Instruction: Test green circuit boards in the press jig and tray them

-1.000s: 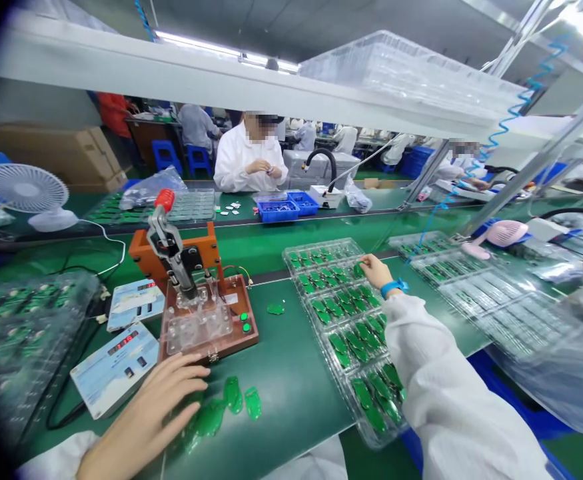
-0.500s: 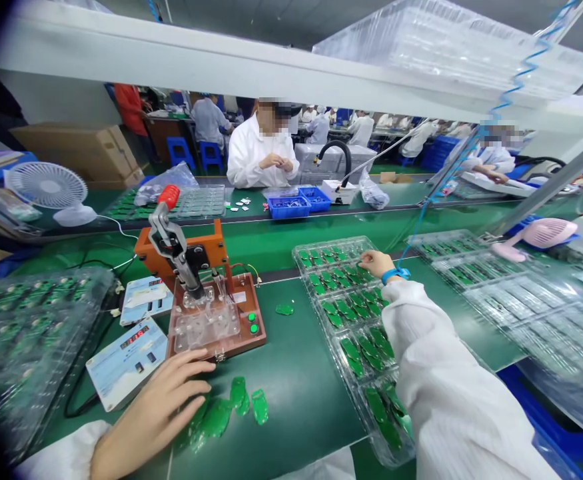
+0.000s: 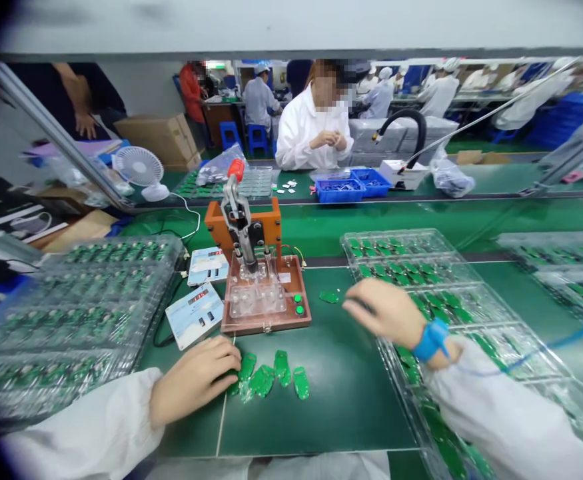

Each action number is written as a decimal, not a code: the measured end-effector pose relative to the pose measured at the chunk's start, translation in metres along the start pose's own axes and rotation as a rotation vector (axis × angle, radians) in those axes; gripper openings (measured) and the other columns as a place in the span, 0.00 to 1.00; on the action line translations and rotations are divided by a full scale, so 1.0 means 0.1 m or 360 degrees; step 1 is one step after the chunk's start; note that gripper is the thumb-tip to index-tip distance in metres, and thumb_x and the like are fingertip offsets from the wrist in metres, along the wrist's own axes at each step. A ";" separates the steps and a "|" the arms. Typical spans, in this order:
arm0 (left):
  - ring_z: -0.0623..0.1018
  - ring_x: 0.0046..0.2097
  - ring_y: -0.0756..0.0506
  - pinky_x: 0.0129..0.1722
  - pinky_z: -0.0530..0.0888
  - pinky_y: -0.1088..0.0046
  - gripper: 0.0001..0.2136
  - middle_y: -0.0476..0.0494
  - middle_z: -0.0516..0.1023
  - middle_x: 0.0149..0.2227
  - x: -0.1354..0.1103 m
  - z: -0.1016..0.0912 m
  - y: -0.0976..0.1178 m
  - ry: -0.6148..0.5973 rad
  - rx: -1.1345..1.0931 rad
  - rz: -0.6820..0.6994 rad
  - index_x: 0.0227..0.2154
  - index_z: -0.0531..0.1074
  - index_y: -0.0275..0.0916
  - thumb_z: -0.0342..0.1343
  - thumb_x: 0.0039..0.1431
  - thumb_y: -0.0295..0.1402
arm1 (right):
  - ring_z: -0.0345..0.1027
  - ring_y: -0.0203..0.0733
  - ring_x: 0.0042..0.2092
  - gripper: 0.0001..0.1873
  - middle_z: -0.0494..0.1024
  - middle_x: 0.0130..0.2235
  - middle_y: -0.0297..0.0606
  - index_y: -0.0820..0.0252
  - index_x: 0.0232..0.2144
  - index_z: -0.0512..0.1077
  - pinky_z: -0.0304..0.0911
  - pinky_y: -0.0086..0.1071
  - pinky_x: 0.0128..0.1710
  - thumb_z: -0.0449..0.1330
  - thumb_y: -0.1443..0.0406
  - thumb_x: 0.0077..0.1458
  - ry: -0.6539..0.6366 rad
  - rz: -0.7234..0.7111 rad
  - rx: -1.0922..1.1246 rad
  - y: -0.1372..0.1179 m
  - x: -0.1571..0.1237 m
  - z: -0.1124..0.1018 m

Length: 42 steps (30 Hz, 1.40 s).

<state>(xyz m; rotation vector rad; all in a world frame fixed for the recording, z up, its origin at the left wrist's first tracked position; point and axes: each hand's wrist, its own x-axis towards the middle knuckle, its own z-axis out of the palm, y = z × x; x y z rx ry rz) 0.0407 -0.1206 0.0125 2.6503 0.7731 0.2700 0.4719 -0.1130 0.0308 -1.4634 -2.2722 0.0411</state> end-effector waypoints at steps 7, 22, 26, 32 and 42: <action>0.76 0.56 0.39 0.53 0.74 0.60 0.11 0.44 0.79 0.54 -0.06 0.11 0.02 -0.0048 0.0007 -0.0051 0.49 0.75 0.42 0.59 0.64 0.29 | 0.73 0.49 0.54 0.14 0.79 0.55 0.42 0.57 0.49 0.72 0.71 0.44 0.54 0.58 0.57 0.66 -0.0526 -0.0288 0.0371 -1.24 -0.16 0.74; 0.77 0.52 0.39 0.51 0.76 0.61 0.08 0.41 0.81 0.49 0.07 0.14 0.03 0.0056 -0.0103 0.0067 0.44 0.77 0.40 0.60 0.62 0.30 | 0.74 0.48 0.51 0.20 0.79 0.51 0.41 0.56 0.50 0.69 0.73 0.43 0.52 0.67 0.66 0.56 -0.0558 -0.0094 0.0572 -1.40 -0.09 0.80; 0.76 0.53 0.41 0.54 0.75 0.60 0.08 0.40 0.79 0.50 0.09 -0.12 0.05 0.0335 -0.0221 0.0056 0.45 0.77 0.41 0.59 0.65 0.31 | 0.72 0.49 0.55 0.16 0.78 0.53 0.41 0.53 0.50 0.70 0.71 0.45 0.56 0.64 0.64 0.59 -0.0358 -0.0185 0.0605 -1.36 0.13 0.53; 0.77 0.52 0.40 0.55 0.74 0.55 0.08 0.40 0.80 0.49 0.40 -0.29 -0.32 0.0700 -0.0251 -0.0234 0.43 0.79 0.41 0.63 0.62 0.34 | 0.71 0.52 0.55 0.13 0.78 0.53 0.45 0.55 0.47 0.72 0.71 0.49 0.54 0.63 0.63 0.60 -0.0106 -0.0244 0.0403 -1.09 0.70 0.48; 0.76 0.52 0.39 0.56 0.73 0.55 0.06 0.43 0.81 0.48 0.67 -0.29 -0.45 0.0596 -0.0141 -0.0224 0.38 0.80 0.41 0.64 0.57 0.31 | 0.72 0.51 0.52 0.14 0.79 0.49 0.44 0.57 0.47 0.75 0.70 0.49 0.53 0.64 0.63 0.58 -0.0140 -0.0342 0.0414 -0.98 0.96 0.70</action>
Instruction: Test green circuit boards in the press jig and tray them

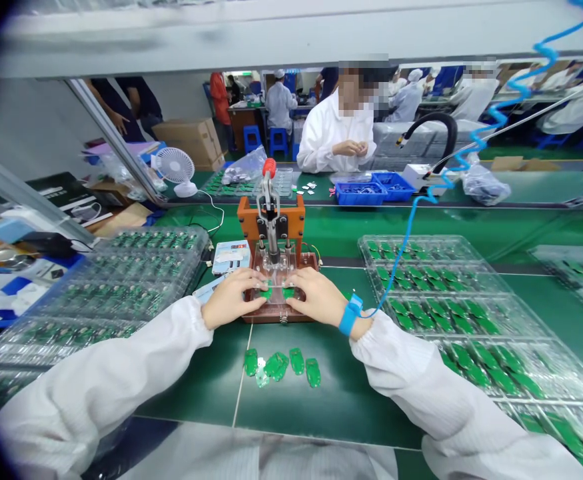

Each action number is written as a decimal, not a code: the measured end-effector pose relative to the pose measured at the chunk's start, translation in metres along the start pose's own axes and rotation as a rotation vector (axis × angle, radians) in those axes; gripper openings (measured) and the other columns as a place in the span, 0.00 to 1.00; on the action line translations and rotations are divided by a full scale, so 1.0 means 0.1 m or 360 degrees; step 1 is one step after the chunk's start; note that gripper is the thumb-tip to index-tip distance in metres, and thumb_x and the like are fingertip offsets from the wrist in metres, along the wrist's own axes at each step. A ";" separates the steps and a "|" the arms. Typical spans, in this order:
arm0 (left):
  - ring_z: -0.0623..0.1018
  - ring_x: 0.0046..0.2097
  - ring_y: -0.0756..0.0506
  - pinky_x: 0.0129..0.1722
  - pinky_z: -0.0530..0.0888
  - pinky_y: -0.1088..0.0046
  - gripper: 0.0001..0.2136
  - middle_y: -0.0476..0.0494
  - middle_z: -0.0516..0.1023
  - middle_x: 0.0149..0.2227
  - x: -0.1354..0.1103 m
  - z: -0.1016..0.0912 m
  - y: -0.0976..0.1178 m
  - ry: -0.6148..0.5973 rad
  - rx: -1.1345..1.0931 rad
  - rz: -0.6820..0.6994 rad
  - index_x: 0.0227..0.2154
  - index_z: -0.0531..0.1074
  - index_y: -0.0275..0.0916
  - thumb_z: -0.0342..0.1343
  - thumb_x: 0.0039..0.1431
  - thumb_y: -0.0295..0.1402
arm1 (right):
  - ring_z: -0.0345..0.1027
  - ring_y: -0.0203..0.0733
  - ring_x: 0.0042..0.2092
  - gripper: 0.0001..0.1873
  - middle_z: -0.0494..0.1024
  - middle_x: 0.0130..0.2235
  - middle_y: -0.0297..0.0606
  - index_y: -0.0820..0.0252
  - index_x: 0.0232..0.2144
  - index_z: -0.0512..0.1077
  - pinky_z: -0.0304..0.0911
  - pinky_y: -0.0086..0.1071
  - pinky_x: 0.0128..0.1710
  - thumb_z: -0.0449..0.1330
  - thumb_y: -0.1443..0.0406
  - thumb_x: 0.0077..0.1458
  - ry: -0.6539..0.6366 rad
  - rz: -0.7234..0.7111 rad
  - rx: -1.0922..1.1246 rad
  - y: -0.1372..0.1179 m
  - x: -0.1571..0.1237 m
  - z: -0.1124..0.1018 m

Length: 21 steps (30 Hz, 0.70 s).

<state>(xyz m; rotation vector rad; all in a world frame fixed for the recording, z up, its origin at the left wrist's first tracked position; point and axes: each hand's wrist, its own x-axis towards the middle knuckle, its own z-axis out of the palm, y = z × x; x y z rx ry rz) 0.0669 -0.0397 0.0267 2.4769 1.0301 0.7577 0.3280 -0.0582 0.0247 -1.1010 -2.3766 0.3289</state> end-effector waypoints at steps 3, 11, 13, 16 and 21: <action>0.76 0.52 0.39 0.56 0.73 0.55 0.05 0.42 0.81 0.47 0.01 -0.02 0.02 -0.0022 0.0078 0.0035 0.36 0.80 0.40 0.64 0.56 0.30 | 0.72 0.51 0.52 0.14 0.80 0.49 0.44 0.56 0.46 0.75 0.70 0.49 0.54 0.65 0.62 0.58 -0.0017 -0.0014 0.0029 0.03 0.00 0.01; 0.75 0.51 0.37 0.54 0.72 0.56 0.05 0.41 0.80 0.46 0.05 -0.03 0.07 -0.0103 0.0300 0.0069 0.36 0.79 0.39 0.62 0.58 0.33 | 0.71 0.51 0.55 0.12 0.79 0.53 0.43 0.55 0.47 0.76 0.68 0.51 0.57 0.63 0.60 0.62 -0.0008 -0.0054 0.0119 0.08 -0.03 0.03; 0.75 0.52 0.37 0.55 0.72 0.55 0.05 0.40 0.79 0.47 0.04 -0.04 0.06 -0.0106 0.0274 0.0083 0.37 0.79 0.39 0.61 0.60 0.33 | 0.70 0.51 0.56 0.13 0.79 0.54 0.43 0.55 0.48 0.75 0.68 0.52 0.58 0.62 0.59 0.62 -0.0002 -0.0058 0.0142 0.09 -0.04 0.04; 0.74 0.56 0.37 0.59 0.71 0.54 0.05 0.38 0.77 0.51 -0.02 -0.04 0.04 -0.0104 0.0172 0.0114 0.39 0.78 0.39 0.59 0.63 0.33 | 0.69 0.51 0.58 0.15 0.78 0.56 0.43 0.55 0.50 0.75 0.66 0.52 0.60 0.62 0.58 0.63 0.0010 -0.0064 0.0174 0.10 -0.07 0.06; 0.67 0.65 0.37 0.65 0.66 0.53 0.11 0.35 0.69 0.62 -0.18 -0.07 -0.07 -0.0002 0.0049 0.0144 0.49 0.75 0.39 0.54 0.69 0.36 | 0.68 0.49 0.59 0.14 0.79 0.54 0.43 0.54 0.50 0.76 0.67 0.50 0.61 0.60 0.58 0.65 0.0068 -0.0038 0.0209 0.11 -0.10 0.09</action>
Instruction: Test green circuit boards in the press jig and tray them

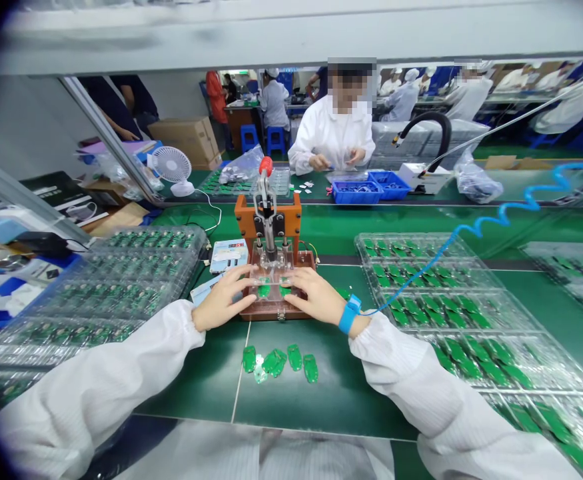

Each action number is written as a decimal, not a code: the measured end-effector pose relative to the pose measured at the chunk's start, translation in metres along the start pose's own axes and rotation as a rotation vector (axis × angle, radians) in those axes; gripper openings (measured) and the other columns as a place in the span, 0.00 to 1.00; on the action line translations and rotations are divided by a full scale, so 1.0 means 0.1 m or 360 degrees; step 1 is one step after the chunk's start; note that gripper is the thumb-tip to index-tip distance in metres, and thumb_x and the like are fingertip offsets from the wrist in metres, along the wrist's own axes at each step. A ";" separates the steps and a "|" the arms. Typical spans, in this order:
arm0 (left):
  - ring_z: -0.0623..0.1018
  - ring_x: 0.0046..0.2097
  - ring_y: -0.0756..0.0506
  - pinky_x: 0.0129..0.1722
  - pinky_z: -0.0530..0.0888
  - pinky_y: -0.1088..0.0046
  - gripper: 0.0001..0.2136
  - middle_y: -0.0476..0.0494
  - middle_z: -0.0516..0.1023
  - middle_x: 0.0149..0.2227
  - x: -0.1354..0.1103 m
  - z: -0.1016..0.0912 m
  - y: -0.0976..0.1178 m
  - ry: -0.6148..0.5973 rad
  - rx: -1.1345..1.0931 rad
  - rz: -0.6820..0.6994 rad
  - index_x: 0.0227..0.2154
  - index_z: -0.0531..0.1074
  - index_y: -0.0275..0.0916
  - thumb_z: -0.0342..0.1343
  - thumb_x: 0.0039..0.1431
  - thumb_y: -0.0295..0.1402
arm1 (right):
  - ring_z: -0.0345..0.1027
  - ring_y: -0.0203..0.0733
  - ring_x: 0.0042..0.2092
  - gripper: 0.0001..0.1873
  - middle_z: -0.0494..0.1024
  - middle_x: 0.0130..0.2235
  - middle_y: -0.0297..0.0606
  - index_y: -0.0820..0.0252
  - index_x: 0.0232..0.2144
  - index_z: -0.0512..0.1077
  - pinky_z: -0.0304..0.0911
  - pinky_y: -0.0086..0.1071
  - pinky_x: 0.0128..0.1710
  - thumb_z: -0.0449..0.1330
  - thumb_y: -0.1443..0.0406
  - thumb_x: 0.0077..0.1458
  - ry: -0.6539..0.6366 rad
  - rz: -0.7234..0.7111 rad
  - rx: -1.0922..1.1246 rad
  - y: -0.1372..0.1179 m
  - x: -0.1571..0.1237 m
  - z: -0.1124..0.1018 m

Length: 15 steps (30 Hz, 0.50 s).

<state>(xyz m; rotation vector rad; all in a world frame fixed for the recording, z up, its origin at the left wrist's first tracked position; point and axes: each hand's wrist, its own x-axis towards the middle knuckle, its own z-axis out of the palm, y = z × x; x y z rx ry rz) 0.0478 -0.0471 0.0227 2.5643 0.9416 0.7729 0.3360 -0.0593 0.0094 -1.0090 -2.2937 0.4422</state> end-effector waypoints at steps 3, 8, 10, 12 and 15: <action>0.68 0.64 0.38 0.65 0.66 0.54 0.11 0.36 0.70 0.62 -0.08 -0.04 -0.10 0.0137 -0.0009 -0.0060 0.49 0.74 0.41 0.51 0.71 0.36 | 0.69 0.50 0.58 0.13 0.79 0.53 0.43 0.54 0.48 0.77 0.67 0.51 0.60 0.61 0.58 0.64 0.0054 0.0025 0.0023 0.00 -0.01 0.04; 0.72 0.61 0.39 0.63 0.68 0.56 0.10 0.38 0.73 0.58 -0.11 -0.11 -0.33 0.0410 -0.0038 -0.0155 0.46 0.76 0.41 0.50 0.71 0.35 | 0.72 0.49 0.55 0.10 0.80 0.52 0.41 0.53 0.44 0.79 0.69 0.47 0.57 0.63 0.59 0.61 0.0195 0.0049 0.0082 0.01 -0.01 0.04; 0.74 0.60 0.39 0.62 0.68 0.56 0.10 0.39 0.75 0.57 -0.11 -0.13 -0.44 0.0493 -0.0079 -0.0221 0.45 0.77 0.41 0.51 0.70 0.35 | 0.75 0.46 0.50 0.07 0.82 0.48 0.41 0.55 0.40 0.78 0.72 0.44 0.53 0.61 0.61 0.61 0.0348 0.0110 0.0090 0.05 0.03 -0.07; 0.75 0.59 0.39 0.62 0.69 0.55 0.10 0.39 0.77 0.56 -0.11 -0.14 -0.54 0.0552 -0.0120 -0.0298 0.44 0.77 0.41 0.52 0.69 0.36 | 0.76 0.44 0.44 0.07 0.82 0.41 0.40 0.57 0.37 0.77 0.73 0.41 0.47 0.58 0.65 0.61 0.0571 0.0201 0.0080 0.09 0.14 -0.27; 0.75 0.58 0.39 0.62 0.68 0.54 0.10 0.39 0.78 0.54 -0.12 -0.13 -0.67 0.0584 -0.0154 -0.0392 0.43 0.78 0.41 0.53 0.67 0.36 | 0.75 0.45 0.46 0.09 0.81 0.42 0.40 0.58 0.40 0.75 0.71 0.40 0.46 0.56 0.67 0.59 0.0877 0.0283 0.0056 0.12 0.45 -0.66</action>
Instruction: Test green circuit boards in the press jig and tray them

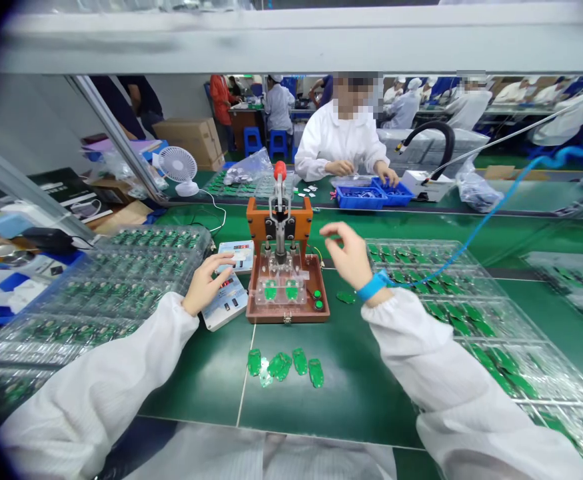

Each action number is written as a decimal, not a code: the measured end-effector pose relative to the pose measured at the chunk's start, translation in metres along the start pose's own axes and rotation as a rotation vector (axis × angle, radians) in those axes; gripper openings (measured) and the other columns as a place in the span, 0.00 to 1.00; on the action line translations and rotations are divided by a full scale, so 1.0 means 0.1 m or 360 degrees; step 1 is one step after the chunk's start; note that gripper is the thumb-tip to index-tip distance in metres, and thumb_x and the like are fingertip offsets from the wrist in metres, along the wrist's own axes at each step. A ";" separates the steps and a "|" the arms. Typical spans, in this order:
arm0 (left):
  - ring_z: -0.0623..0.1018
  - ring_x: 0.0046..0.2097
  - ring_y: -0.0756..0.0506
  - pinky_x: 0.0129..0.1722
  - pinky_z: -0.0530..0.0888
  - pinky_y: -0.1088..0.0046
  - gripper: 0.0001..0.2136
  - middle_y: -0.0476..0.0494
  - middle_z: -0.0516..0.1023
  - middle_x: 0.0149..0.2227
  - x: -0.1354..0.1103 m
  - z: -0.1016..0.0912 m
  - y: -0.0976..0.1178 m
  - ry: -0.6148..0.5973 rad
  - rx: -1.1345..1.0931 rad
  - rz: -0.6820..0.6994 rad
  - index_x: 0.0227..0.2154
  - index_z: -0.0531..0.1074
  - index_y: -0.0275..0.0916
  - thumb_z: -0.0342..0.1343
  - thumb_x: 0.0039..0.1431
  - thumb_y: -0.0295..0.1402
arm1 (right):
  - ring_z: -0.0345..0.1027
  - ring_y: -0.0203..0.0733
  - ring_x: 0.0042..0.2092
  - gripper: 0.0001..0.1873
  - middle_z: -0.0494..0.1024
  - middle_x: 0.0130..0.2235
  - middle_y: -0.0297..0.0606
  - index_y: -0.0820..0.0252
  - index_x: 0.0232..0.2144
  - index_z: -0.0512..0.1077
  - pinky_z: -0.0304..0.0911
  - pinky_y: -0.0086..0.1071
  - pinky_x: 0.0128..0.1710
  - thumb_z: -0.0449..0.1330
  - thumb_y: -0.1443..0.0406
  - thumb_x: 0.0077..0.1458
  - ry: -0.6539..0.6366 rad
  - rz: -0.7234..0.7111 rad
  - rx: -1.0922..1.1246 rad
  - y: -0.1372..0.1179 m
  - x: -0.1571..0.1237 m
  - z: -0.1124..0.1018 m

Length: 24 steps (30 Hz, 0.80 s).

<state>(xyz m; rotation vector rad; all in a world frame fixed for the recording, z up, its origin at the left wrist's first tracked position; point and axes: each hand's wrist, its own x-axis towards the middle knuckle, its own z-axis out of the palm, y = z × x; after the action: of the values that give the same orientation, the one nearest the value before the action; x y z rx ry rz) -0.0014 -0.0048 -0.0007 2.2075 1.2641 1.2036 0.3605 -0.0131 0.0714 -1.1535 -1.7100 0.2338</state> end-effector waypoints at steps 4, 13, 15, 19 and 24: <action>0.75 0.58 0.38 0.62 0.68 0.53 0.10 0.39 0.79 0.53 0.00 0.01 -0.11 -0.0025 -0.0017 -0.0064 0.42 0.78 0.41 0.54 0.66 0.36 | 0.73 0.46 0.55 0.16 0.80 0.51 0.40 0.56 0.50 0.73 0.67 0.43 0.57 0.58 0.61 0.61 0.0117 -0.0051 0.0109 -0.27 0.73 -0.03; 0.77 0.56 0.38 0.61 0.70 0.53 0.09 0.39 0.79 0.51 -0.04 0.04 -0.10 -0.0059 -0.0045 -0.0080 0.40 0.78 0.41 0.53 0.66 0.36 | 0.74 0.35 0.34 0.25 0.81 0.34 0.38 0.62 0.40 0.78 0.70 0.29 0.35 0.55 0.47 0.66 -0.0294 0.0234 0.0646 -0.98 1.49 0.24; 0.77 0.56 0.38 0.61 0.70 0.53 0.09 0.39 0.79 0.51 -0.05 0.04 -0.08 -0.0067 -0.0056 -0.0085 0.40 0.78 0.41 0.53 0.65 0.35 | 0.74 0.35 0.35 0.21 0.82 0.37 0.37 0.60 0.45 0.78 0.71 0.29 0.37 0.56 0.50 0.67 -0.0111 -0.0010 0.0651 -1.17 1.35 0.15; 0.76 0.56 0.38 0.60 0.70 0.54 0.09 0.39 0.79 0.52 -0.06 0.06 -0.06 -0.0126 -0.0045 -0.0080 0.40 0.79 0.41 0.53 0.66 0.34 | 0.77 0.40 0.44 0.17 0.83 0.44 0.36 0.52 0.54 0.76 0.73 0.35 0.48 0.55 0.56 0.69 0.0154 -0.0373 0.0330 -1.55 0.74 -0.07; 0.77 0.56 0.38 0.60 0.71 0.54 0.09 0.39 0.79 0.52 -0.08 0.09 -0.05 -0.0175 -0.0024 -0.0064 0.41 0.79 0.41 0.53 0.66 0.33 | 0.75 0.42 0.54 0.19 0.81 0.52 0.37 0.53 0.59 0.72 0.71 0.38 0.57 0.56 0.68 0.68 0.0140 -0.0558 -0.0015 -1.71 0.05 -0.10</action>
<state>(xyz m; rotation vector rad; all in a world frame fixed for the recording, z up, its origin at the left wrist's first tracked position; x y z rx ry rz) 0.0006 -0.0075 -0.0136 2.1944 1.2455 1.0579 0.2693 -0.1021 0.1866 -0.8392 -1.8017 -0.0415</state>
